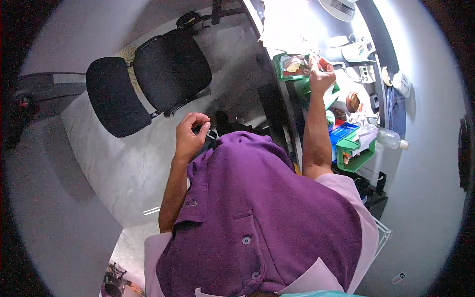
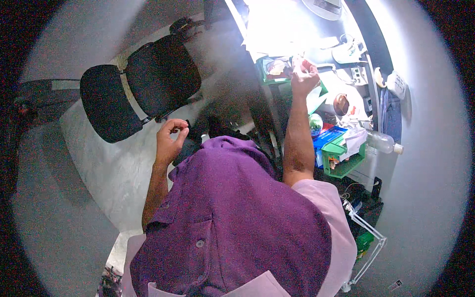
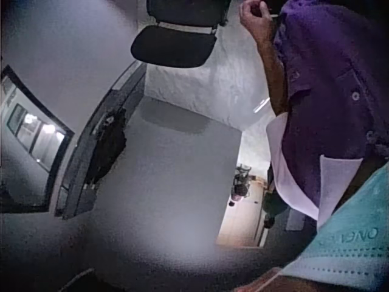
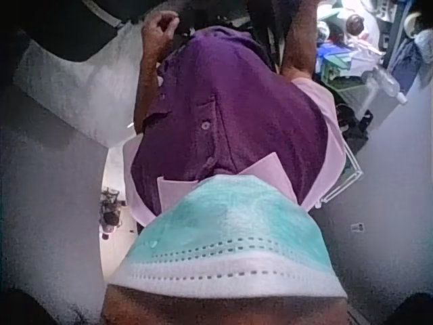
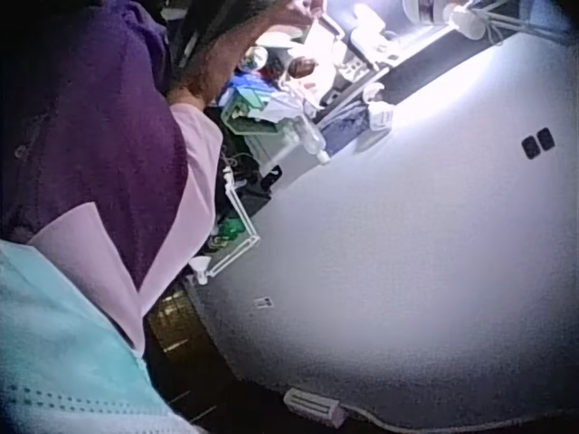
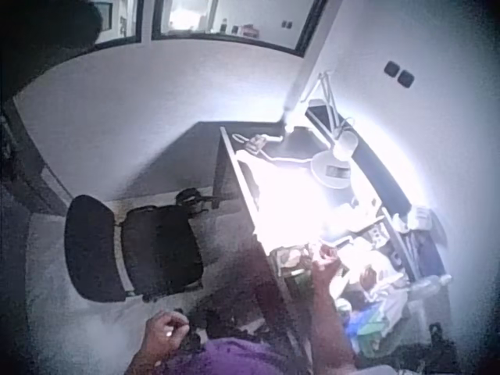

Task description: The person retrieves a dental crown from a tray, wipes it with a cloth, and then applies paint onto the crown using a fine brush and a color palette at a workbench.

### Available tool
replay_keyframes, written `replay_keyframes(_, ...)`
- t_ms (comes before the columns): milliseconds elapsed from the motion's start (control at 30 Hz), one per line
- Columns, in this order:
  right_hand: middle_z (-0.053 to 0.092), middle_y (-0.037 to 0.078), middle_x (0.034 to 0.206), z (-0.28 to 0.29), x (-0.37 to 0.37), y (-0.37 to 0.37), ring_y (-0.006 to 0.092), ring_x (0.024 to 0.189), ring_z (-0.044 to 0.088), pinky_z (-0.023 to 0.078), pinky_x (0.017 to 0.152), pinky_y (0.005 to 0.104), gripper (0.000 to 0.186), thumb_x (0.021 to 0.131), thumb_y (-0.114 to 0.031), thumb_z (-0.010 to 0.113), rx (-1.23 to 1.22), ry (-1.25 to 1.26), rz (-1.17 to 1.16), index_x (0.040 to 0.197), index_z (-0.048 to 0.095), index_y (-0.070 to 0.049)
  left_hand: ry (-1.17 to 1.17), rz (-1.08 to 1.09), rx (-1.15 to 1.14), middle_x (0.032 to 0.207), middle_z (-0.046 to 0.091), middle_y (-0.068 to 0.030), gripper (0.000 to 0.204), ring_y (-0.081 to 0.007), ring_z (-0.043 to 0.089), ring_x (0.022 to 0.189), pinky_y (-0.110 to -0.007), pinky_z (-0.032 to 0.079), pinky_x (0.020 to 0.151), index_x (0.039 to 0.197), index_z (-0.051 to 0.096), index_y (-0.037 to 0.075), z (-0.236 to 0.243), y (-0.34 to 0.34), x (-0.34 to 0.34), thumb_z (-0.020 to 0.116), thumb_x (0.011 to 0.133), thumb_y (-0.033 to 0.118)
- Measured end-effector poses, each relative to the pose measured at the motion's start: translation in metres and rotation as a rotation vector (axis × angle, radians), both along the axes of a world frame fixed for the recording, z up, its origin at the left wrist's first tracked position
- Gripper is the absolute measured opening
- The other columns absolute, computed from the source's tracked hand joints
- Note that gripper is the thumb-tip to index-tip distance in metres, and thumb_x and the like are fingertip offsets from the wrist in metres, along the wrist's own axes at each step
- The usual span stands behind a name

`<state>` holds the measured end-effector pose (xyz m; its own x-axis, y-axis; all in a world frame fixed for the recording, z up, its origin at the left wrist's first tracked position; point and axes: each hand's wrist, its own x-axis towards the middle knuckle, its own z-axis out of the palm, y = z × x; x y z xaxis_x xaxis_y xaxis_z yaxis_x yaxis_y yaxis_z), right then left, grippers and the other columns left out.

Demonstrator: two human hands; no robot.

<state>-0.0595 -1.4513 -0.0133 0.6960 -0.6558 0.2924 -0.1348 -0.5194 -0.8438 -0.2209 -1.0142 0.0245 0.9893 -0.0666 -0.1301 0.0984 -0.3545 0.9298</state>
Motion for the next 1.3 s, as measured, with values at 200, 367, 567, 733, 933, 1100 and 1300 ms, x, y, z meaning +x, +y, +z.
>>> replay_keyframes(200,0.08,0.014,0.101,0.013,-0.001,0.003,0.0192,0.09,0.075,0.059,0.085,0.0311,0.038,0.085,-0.019,0.09,-0.064,0.08,0.03,0.111,0.077,0.005,0.042,-0.029,0.057,0.101,0.072,-0.009,0.009,-0.0208,0.072,0.093,-0.034,0.056,0.086,0.1,0.073,0.002,0.0,0.0,0.001,0.074,0.092,0.006)
replay_keyframes(367,0.08,0.016,0.089,0.007,0.001,-0.002,0.0169,0.068,0.073,0.058,0.063,0.0321,0.032,0.088,-0.022,0.086,-0.246,0.001,0.085,0.106,0.078,0.004,0.022,-0.04,0.042,0.1,0.072,-0.0094,0.01,-0.0219,0.072,0.092,-0.035,0.056,0.086,0.1,0.073,0.003,-0.004,0.001,0.002,0.075,0.092,0.009)
replay_keyframes(567,0.079,0.014,0.102,0.008,-0.005,-0.006,0.0174,0.09,0.074,0.059,0.084,0.0299,0.036,0.087,-0.012,0.088,-0.073,0.048,0.123,0.116,0.076,0.006,0.026,-0.041,0.045,0.099,0.071,-0.0092,0.01,-0.0207,0.072,0.09,-0.034,0.057,0.084,0.1,0.073,0.003,-0.004,0.003,0.001,0.075,0.091,0.007)
replay_keyframes(733,0.077,0.016,0.109,0.004,-0.011,-0.026,0.0189,0.095,0.073,0.059,0.089,0.0304,0.034,0.088,0.009,0.074,0.113,0.013,0.203,0.122,0.073,0.006,0.037,-0.034,0.039,0.099,0.071,-0.0088,0.01,-0.0203,0.072,0.089,-0.034,0.057,0.084,0.101,0.073,0.003,-0.002,0.004,0.003,0.075,0.091,0.006)
replay_keyframes(933,0.076,0.013,0.111,-0.004,-0.02,-0.048,0.0181,0.102,0.071,0.056,0.092,0.0318,0.039,0.088,0.001,0.081,0.096,0.094,0.177,0.126,0.075,-0.003,0.058,-0.061,0.071,0.1,0.071,-0.0095,0.012,-0.0215,0.072,0.089,-0.035,0.057,0.085,0.102,0.073,0.003,-0.004,0.002,0.006,0.076,0.091,0.007)
replay_keyframes(1100,0.076,0.012,0.11,-0.002,-0.026,-0.058,0.0175,0.102,0.071,0.057,0.09,0.032,0.037,0.089,-0.003,0.082,0.03,0.148,0.17,0.125,0.075,-0.003,0.054,-0.093,0.091,0.101,0.072,-0.0101,0.013,-0.0223,0.072,0.09,-0.036,0.057,0.085,0.103,0.074,0.003,-0.006,-0.001,0.011,0.076,0.091,0.008)
replay_keyframes(1300,0.076,0.011,0.11,-0.001,-0.026,-0.062,0.0167,0.097,0.071,0.057,0.089,0.031,0.037,0.089,-0.005,0.083,-0.04,0.157,0.234,0.125,0.075,-0.002,0.078,-0.173,0.109,0.101,0.071,-0.011,0.015,-0.0238,0.073,0.093,-0.037,0.058,0.086,0.106,0.074,0.003,-0.009,-0.006,0.014,0.076,0.092,0.008)
